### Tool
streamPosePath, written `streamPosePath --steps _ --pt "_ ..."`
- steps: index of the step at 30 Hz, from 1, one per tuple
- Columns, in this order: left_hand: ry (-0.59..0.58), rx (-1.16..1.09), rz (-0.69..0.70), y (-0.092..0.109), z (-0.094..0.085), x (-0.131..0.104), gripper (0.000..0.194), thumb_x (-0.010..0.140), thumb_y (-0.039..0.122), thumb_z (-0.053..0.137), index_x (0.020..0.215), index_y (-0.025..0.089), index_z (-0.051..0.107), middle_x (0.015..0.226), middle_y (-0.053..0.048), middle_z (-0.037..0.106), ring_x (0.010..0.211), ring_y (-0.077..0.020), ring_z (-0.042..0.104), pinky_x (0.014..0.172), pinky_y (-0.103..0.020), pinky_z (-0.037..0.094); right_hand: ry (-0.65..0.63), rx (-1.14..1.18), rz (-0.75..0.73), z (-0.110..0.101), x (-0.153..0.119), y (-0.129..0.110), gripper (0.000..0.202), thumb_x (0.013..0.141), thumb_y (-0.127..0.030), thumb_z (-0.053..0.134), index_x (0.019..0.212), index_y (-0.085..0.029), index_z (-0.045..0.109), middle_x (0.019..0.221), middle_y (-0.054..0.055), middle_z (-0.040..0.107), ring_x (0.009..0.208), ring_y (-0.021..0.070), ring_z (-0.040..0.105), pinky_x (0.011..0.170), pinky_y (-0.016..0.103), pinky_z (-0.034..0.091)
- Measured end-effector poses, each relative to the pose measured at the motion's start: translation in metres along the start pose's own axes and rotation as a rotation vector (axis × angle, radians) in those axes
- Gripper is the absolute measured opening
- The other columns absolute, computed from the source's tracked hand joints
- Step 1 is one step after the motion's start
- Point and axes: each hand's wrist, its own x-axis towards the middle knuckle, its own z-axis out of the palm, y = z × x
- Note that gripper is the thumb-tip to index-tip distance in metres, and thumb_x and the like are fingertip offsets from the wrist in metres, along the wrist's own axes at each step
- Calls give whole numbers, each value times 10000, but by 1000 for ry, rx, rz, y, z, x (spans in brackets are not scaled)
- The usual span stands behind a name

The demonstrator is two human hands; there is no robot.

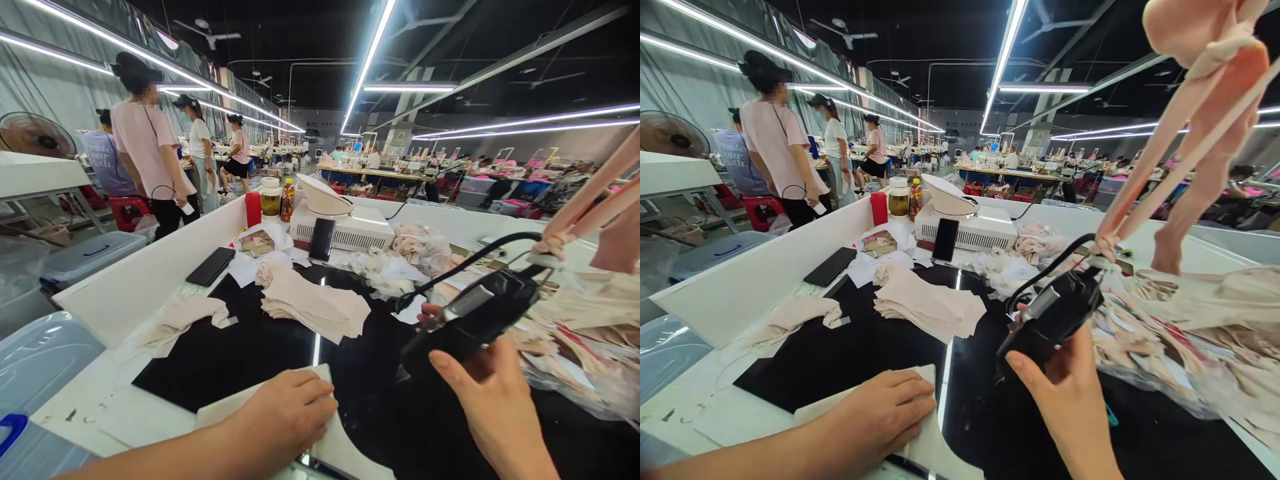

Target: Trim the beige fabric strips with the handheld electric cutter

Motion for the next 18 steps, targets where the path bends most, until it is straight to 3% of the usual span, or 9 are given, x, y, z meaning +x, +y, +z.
streamPosePath --steps 2,6,10,14,18 --pt "21 44 -11 -1 5 3 271 1123 321 567 1335 164 632 1403 -86 699 1256 -241 658 1067 -348 494 15 71 23 19 -1 -9 548 736 -517 896 1160 -274 649 1163 70 768 912 261 767 823 405 641" --pt "44 146 -9 -2 17 6 367 1128 397 560 1376 135 623 1438 -93 684 1265 -256 663 1032 -371 502 140 108 -23 47 -1 -14 477 763 -501 898 1058 -231 638 999 23 722 729 186 699 742 373 606" --pt "106 240 -5 -1 27 4 432 1105 451 600 1360 104 634 1406 -110 700 1220 -256 683 952 -376 522 108 187 -69 69 -3 -14 504 735 -413 934 1083 -239 613 925 6 712 685 177 673 689 367 596" --pt "208 267 -20 0 32 1 395 1118 463 563 1290 126 677 1345 -87 734 1191 -230 690 900 -352 520 37 393 -94 88 -9 -15 516 803 -311 890 1214 -276 579 853 -40 706 600 139 653 593 306 587" --pt "266 277 -16 1 35 1 377 1102 464 596 1262 138 698 1325 -71 746 1181 -212 686 901 -337 515 -26 496 -73 101 -14 -14 450 842 -290 857 1198 -292 582 850 -56 709 572 116 650 549 268 573"
